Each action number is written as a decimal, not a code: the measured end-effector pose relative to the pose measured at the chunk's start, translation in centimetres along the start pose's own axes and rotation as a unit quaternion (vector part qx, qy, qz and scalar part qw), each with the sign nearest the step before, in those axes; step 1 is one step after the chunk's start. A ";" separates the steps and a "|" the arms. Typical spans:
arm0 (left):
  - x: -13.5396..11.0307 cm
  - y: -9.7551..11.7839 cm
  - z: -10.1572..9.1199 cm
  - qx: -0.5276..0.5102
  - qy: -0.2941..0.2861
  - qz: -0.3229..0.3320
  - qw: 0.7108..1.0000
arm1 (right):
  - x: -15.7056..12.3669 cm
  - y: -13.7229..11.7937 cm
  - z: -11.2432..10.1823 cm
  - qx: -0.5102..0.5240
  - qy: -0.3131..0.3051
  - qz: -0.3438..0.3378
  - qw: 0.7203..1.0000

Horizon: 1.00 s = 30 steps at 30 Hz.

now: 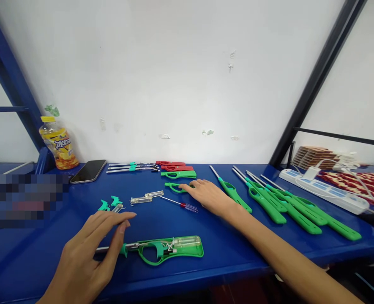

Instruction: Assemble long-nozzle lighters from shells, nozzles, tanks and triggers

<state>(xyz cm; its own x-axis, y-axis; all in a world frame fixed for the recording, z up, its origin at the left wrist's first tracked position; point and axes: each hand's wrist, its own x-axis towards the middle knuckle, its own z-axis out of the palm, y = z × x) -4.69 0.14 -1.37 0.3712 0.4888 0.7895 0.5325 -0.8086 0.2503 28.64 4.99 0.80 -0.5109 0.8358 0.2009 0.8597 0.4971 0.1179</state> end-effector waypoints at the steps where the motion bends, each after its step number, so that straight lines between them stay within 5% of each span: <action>1: 0.0 0.0 0.0 -0.001 0.002 -0.004 1.000 | -0.1 0.1 -0.2 0.007 0.004 0.004 1.000; 6: -0.1 0.3 -0.2 -0.009 0.013 -0.015 1.000 | -2.1 -0.6 -2.7 0.075 0.037 0.021 0.996; 11: -0.3 0.5 -0.6 -0.020 0.025 -0.036 0.999 | -5.0 -4.5 -5.0 0.144 -0.002 -0.002 0.990; 19: -0.5 0.1 -0.2 -0.011 -0.021 -0.045 0.999 | -6.5 -9.3 -6.6 0.105 -0.042 -0.076 0.991; 30: -0.6 0.1 0.1 -0.016 -0.045 -0.024 0.999 | -6.0 -10.0 -5.1 0.091 -0.024 -0.097 0.991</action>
<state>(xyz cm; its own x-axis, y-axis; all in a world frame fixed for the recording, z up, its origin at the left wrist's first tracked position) -4.78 -0.21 -1.87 0.4127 0.5542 0.7229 0.5279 -0.7923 0.3060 23.16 -6.17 3.39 -0.6698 0.7284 0.1441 0.7329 0.6797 -0.0293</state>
